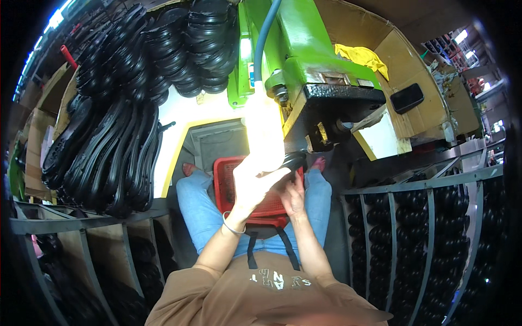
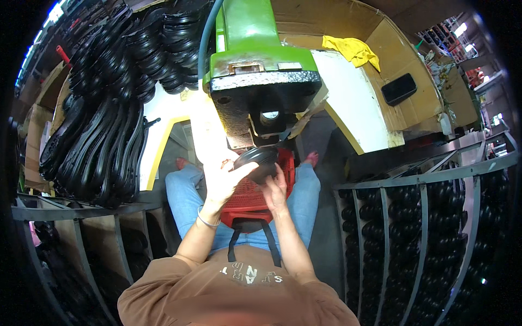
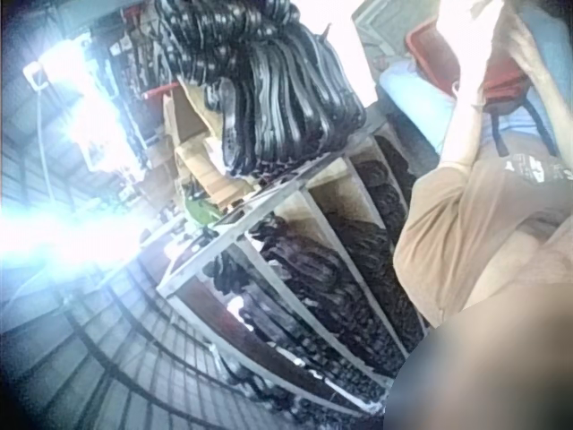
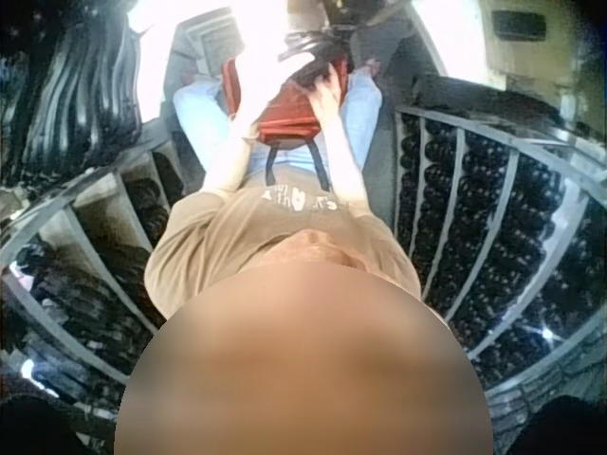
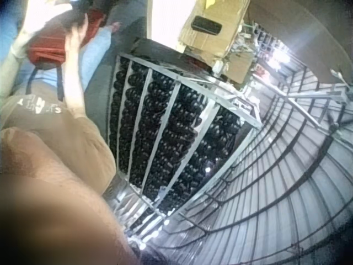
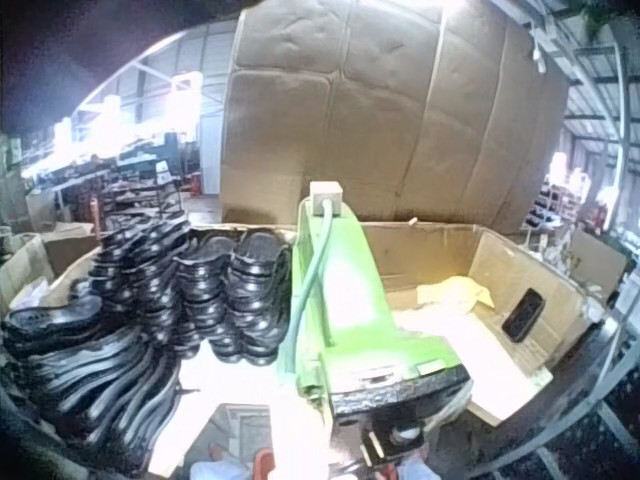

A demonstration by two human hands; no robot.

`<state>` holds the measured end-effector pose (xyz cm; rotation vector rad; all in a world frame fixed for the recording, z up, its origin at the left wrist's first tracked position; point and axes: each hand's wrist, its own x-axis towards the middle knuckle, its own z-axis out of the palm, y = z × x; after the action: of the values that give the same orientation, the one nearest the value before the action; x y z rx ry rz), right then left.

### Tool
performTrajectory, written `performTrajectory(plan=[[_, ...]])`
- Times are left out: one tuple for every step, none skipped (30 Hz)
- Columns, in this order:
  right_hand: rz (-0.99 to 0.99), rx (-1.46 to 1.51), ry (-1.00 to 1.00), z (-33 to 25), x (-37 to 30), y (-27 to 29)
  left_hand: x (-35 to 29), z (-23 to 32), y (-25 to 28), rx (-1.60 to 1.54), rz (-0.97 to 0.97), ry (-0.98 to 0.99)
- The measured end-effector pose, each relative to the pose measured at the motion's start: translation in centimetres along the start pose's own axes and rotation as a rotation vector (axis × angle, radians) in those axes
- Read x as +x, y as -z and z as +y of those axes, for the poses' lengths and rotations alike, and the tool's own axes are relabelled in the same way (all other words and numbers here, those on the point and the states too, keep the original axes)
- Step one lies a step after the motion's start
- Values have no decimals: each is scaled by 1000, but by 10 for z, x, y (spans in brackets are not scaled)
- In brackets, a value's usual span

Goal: Operating a specialized industrial machine to attach or trim shoe soles.

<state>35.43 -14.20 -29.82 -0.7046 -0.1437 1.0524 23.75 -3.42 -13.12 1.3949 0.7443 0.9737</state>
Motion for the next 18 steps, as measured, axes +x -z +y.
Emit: performTrajectory(plan=[[22,-56,13,-8,0,-1,-1,5,3,-57,-13,34],[73,-99,40,-16,-1,-2,-2,6,6,-56,-12,37],[91,-141,55,-32,-1,-4,-2,7,8,61,-21,-14],[121,-189,82,-46,-2,-6,-2,7,10,180,-28,-63],[152,-238,108,-60,-2,-6,-1,5,14,179,-25,-61],[177,-347,190,-77,-1,0,0,2,16,362,-76,-218],[199,-454,265,-90,1,-4,1,-3,18,549,-122,-373],[204,-508,358,-103,2,-9,2,-6,17,546,-122,-371],[221,-571,394,-118,1,-16,3,-10,15,445,-127,-374],[232,-628,417,-131,1,-24,3,-11,15,348,-129,-375],[243,-684,439,-142,1,-32,3,-10,14,348,-128,-374],[250,-736,461,-152,0,-42,3,-7,12,209,-127,-251],[256,-788,481,-161,-1,-52,2,-4,11,72,-123,-128],[255,-848,511,-168,0,-59,3,-3,13,73,-123,-128],[244,-872,533,-175,2,-62,6,-2,15,185,-140,-221],[225,-922,565,-179,3,-67,8,0,17,299,-156,-315],[205,-971,596,-183,3,-72,9,4,19,299,-157,-315],[205,-970,595,-185,4,-77,9,11,20,199,-147,-175]])
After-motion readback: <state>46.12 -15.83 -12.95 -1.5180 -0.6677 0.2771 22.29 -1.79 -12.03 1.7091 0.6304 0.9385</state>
